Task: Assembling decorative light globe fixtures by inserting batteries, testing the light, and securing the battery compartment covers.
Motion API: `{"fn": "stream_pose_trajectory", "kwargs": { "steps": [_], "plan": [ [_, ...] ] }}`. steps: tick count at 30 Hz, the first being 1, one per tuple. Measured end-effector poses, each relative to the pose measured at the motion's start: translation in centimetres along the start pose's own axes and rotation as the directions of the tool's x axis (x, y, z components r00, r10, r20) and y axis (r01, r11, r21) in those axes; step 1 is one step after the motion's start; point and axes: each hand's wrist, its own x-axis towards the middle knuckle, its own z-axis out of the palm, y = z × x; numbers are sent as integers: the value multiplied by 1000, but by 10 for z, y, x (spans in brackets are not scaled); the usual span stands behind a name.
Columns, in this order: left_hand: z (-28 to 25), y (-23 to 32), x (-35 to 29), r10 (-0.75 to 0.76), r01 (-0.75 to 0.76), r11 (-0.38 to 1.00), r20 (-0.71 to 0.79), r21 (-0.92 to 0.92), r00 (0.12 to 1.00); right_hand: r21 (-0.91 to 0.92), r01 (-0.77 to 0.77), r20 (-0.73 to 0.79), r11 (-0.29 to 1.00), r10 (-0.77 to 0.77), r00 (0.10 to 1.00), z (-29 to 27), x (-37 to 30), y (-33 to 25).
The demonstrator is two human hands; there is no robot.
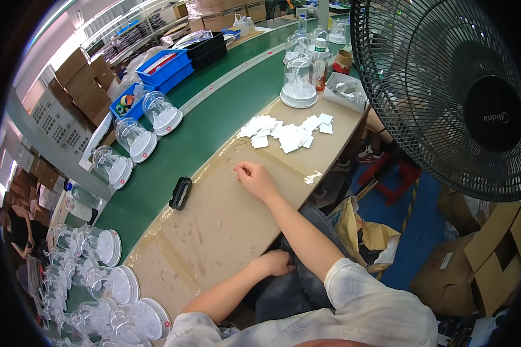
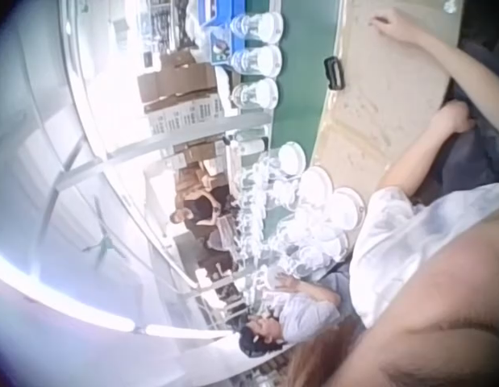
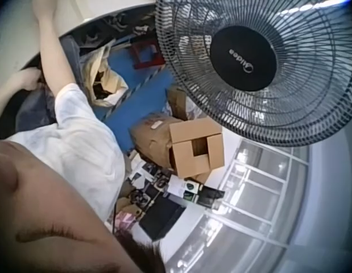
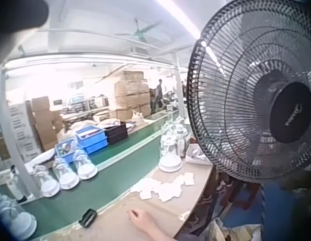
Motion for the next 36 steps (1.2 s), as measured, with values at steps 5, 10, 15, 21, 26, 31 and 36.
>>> {"fn": "stream_pose_trajectory", "kwargs": {
  "steps": [5, 10, 15, 21, 26, 31, 36],
  "plan": [
    [0, -1, 0, -4, 4, 1000, 33, 7, 999, -5, -15, -3, 1000, 15, 1000, 1, -1, -3],
    [-1, 0, 0, 1, -1, 1000, 25, 5, 1000, -7, -9, -3, 1000, 9, 1000, 0, 0, -2],
    [-2, 1, -1, -2, 2, 1000, 25, 13, 1000, -24, -12, -2, 1000, 12, 1000, 0, -1, -3],
    [-2, 0, -1, 4, -4, 1000, 25, 8, 1000, -25, -3, -6, 1000, 2, 1000, 1, 1, -1],
    [1, 0, -3, 21, -22, 1000, -23, -19, 1000, -41, -2, -4, 999, 2, 1000, 0, 1, 1],
    [1, -1, -3, 31, -32, 999, -15, -23, 999, -45, 13, -8, 999, -13, 1000, 1, 1, 2],
    [-2, 1, -4, 13, -13, 1000, 10, -3, 1000, -26, 20, -10, 999, -21, 1000, 2, 1, 1]
  ]
}}
